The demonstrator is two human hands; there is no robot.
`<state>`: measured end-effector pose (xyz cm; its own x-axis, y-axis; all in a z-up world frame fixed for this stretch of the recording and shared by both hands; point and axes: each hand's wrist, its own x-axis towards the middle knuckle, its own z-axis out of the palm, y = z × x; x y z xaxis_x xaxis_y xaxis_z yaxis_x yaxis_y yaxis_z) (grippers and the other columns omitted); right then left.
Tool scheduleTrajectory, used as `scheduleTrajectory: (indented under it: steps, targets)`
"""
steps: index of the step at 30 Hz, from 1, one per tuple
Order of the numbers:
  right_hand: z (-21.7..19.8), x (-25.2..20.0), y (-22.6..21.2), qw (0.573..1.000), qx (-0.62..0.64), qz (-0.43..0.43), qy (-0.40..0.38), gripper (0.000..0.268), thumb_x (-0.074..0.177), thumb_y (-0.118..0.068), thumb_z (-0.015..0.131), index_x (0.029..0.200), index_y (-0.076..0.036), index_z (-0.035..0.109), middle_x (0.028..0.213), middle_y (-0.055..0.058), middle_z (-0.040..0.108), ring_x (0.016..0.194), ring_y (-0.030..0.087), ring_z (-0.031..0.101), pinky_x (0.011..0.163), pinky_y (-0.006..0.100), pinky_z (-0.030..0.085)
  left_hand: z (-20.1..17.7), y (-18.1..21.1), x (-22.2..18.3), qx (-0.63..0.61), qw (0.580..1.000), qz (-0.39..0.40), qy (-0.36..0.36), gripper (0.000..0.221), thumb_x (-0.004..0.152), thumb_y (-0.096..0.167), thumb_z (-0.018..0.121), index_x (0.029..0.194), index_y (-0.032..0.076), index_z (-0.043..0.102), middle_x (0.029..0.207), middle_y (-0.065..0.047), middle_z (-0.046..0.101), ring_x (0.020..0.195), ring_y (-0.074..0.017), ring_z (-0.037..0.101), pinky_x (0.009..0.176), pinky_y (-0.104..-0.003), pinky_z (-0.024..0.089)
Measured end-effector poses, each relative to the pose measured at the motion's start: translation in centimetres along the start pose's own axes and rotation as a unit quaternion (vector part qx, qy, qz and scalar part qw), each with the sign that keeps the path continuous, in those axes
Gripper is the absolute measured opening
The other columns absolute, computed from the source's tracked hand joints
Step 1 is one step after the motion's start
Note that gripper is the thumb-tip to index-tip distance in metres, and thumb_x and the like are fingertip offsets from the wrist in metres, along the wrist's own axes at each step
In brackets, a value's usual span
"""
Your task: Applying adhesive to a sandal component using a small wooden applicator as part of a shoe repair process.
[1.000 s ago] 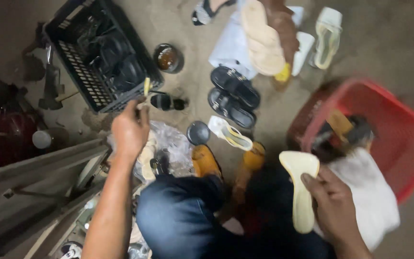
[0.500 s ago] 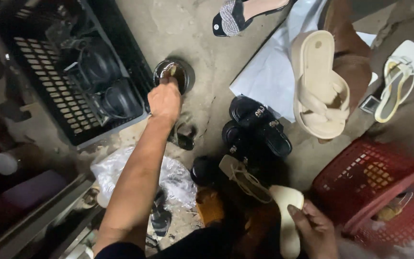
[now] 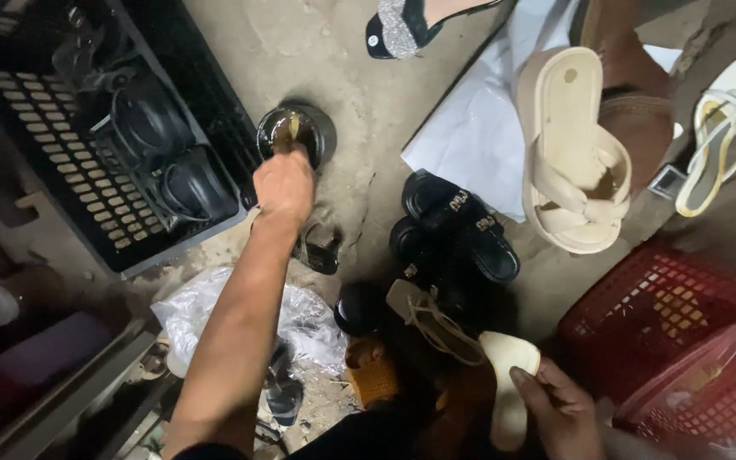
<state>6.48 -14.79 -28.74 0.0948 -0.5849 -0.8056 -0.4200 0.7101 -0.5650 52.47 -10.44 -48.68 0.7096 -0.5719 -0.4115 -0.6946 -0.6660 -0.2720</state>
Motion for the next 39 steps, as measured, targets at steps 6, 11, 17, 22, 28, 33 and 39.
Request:
scheduleTrajectory:
  steps: [6, 11, 17, 22, 28, 33, 39]
  targets:
    - [1.1, -0.3, -2.2, 0.999, -0.043, -0.014, -0.023, 0.037, 0.092, -0.001, 0.064, 0.127, 0.003, 0.076, 0.117, 0.016, 0.08, 0.107, 0.022, 0.069, 0.096, 0.037, 0.052, -0.8, -0.9, -1.2, -0.035, 0.997, -0.034, 0.063, 0.018, 0.086, 0.013, 0.06, 0.082, 0.022, 0.076, 0.079, -0.004, 0.075, 0.073, -0.0306, 0.077, 0.056, -0.039, 0.059]
    - [0.9, 0.1, -1.7, 0.998, -0.032, -0.035, -0.032, 0.031, 0.091, -0.001, 0.068, 0.12, 0.004, 0.078, 0.109, 0.014, 0.081, 0.1, 0.019, 0.068, 0.091, 0.033, 0.05, -3.8, -1.3, -2.9, -0.066, 0.997, -0.015, 0.036, 0.014, 0.087, 0.014, 0.065, 0.079, 0.018, 0.076, 0.076, -0.007, 0.076, 0.074, -0.0313, 0.077, 0.056, -0.041, 0.06]
    - [2.6, 0.0, -2.5, 0.994, -0.054, -0.083, -0.054, 0.005, 0.095, -0.007, 0.068, 0.094, -0.003, 0.065, 0.082, 0.009, 0.065, 0.078, 0.017, 0.059, 0.074, 0.033, 0.045, 0.5, -1.3, -0.4, -0.411, 0.908, -0.039, 0.068, 0.023, 0.08, 0.006, 0.058, 0.092, 0.012, 0.077, 0.092, -0.011, 0.078, 0.089, -0.0302, 0.075, 0.079, -0.036, 0.056]
    - [2.9, -1.0, -4.0, 0.988, -0.075, -0.112, -0.068, 0.037, 0.095, -0.007, 0.073, 0.069, -0.014, 0.048, 0.07, -0.002, 0.045, 0.07, 0.011, 0.045, 0.072, 0.03, 0.039, -8.3, -1.9, -5.1, -0.787, 0.58, -0.209, 0.02, 0.033, 0.081, -0.007, 0.049, 0.09, 0.003, 0.079, 0.073, -0.007, 0.074, 0.049, -0.0115, 0.055, 0.032, -0.027, 0.026]
    - [7.4, -4.0, -11.6, 0.981, -0.137, -0.105, -0.093, 0.031, 0.095, -0.012, 0.066, 0.122, -0.005, 0.078, 0.101, 0.005, 0.078, 0.095, 0.014, 0.063, 0.085, 0.031, 0.046, -13.6, -8.1, -14.7, -0.9, 0.395, -0.184, 0.017, 0.024, 0.101, 0.013, 0.059, 0.117, -0.001, 0.07, 0.066, -0.007, 0.06, 0.041, -0.0081, 0.038, 0.037, -0.021, 0.024]
    - [10.8, -7.7, -14.8, 0.953, -0.01, -0.252, -0.165, 0.032, 0.098, -0.012, 0.067, 0.126, 0.004, 0.071, 0.096, 0.015, 0.075, 0.09, 0.018, 0.063, 0.089, 0.046, 0.061, -15.9, -11.6, -25.2, -0.951, 0.304, 0.042, 0.048, 0.03, 0.102, 0.009, 0.055, 0.129, 0.003, 0.066, 0.063, -0.009, 0.061, 0.044, -0.0094, 0.049, 0.041, -0.021, 0.039]
    - [15.3, -10.8, -17.2, 0.907, -0.079, -0.312, -0.272, 0.031, 0.102, -0.017, 0.059, 0.127, 0.0, 0.069, 0.103, 0.02, 0.078, 0.087, 0.028, 0.076, 0.083, 0.047, 0.065, -19.4, -12.8, -32.6, -0.94, 0.272, 0.162, 0.126, 0.032, 0.101, 0.004, 0.05, 0.127, 0.002, 0.068, 0.059, -0.017, 0.058, 0.042, -0.0133, 0.047, 0.046, -0.027, 0.046]
